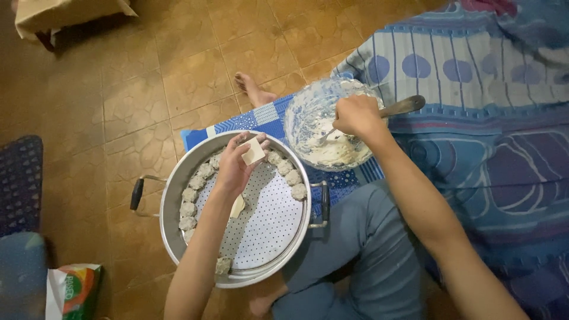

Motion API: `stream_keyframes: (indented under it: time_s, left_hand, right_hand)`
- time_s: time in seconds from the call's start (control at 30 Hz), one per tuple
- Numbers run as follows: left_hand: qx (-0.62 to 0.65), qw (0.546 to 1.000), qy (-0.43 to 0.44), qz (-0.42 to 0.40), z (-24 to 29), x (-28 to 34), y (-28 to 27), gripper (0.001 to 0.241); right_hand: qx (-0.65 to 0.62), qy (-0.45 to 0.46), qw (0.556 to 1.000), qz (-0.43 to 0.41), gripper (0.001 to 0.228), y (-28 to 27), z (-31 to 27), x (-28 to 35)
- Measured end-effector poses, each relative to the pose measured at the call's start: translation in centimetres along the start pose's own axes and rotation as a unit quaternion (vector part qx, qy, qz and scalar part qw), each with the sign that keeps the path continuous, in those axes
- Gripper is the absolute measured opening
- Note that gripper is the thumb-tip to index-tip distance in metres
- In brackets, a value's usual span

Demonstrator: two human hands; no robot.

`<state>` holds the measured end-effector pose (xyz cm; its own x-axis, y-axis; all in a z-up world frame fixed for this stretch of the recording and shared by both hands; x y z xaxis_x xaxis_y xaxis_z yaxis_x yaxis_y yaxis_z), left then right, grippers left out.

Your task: Preparing dumplings by scooping filling into wrappers and arranging them in a steamer tray while sitting on the floor.

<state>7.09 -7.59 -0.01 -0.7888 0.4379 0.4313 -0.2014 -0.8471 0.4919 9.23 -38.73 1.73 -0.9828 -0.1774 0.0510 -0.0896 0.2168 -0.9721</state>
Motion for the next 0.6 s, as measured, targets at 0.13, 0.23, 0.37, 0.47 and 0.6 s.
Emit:
stream_keyframes:
  time_s: [0.13, 0.23, 0.37, 0.47, 0.6]
  left_hand:
    - [-0.008, 1.0, -0.005, 0.009, 0.1, 0.4, 0.3, 0.057]
    - [-0.006, 1.0, -0.004, 0.006, 0.2, 0.4, 0.3, 0.056]
    - [-0.008, 1.0, 0.0, 0.002, 0.4, 0.5, 0.5, 0.055]
    - [-0.002, 1.0, -0.001, 0.005, 0.5, 0.7, 0.6, 0.055]
    - [0.007, 1.0, -0.005, 0.008, 0.4, 0.4, 0.2, 0.053]
  right_hand:
    - [0.008, 0.015, 1.0, -0.012, 0.022, 0.3, -0.1, 0.4]
    - [0.0, 0.022, 1.0, -0.01, 0.019, 0.0, -0.3, 0.8]
    - [-0.017, 0.023, 1.0, -0.012, 0.017, -0.5, -0.7, 1.1]
    - [-0.018, 0.029, 0.999, -0.019, 0.019, 0.1, -0.2, 1.0]
    - [-0.037, 0.046, 0.998, -0.015, 0.022, -0.5, -0.2, 1.3]
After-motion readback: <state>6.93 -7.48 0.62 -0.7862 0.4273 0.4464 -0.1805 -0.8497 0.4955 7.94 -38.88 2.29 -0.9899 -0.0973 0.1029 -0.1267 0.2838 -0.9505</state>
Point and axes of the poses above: each hand's wrist, its own x-axis away from the middle knuckle, its own y-axis out of the palm, z = x × y, the point moved 8 cm from there along -x, towards the middle knuckle, and after that the axes turned 13 degrees about -y, right-handed, at the moved point
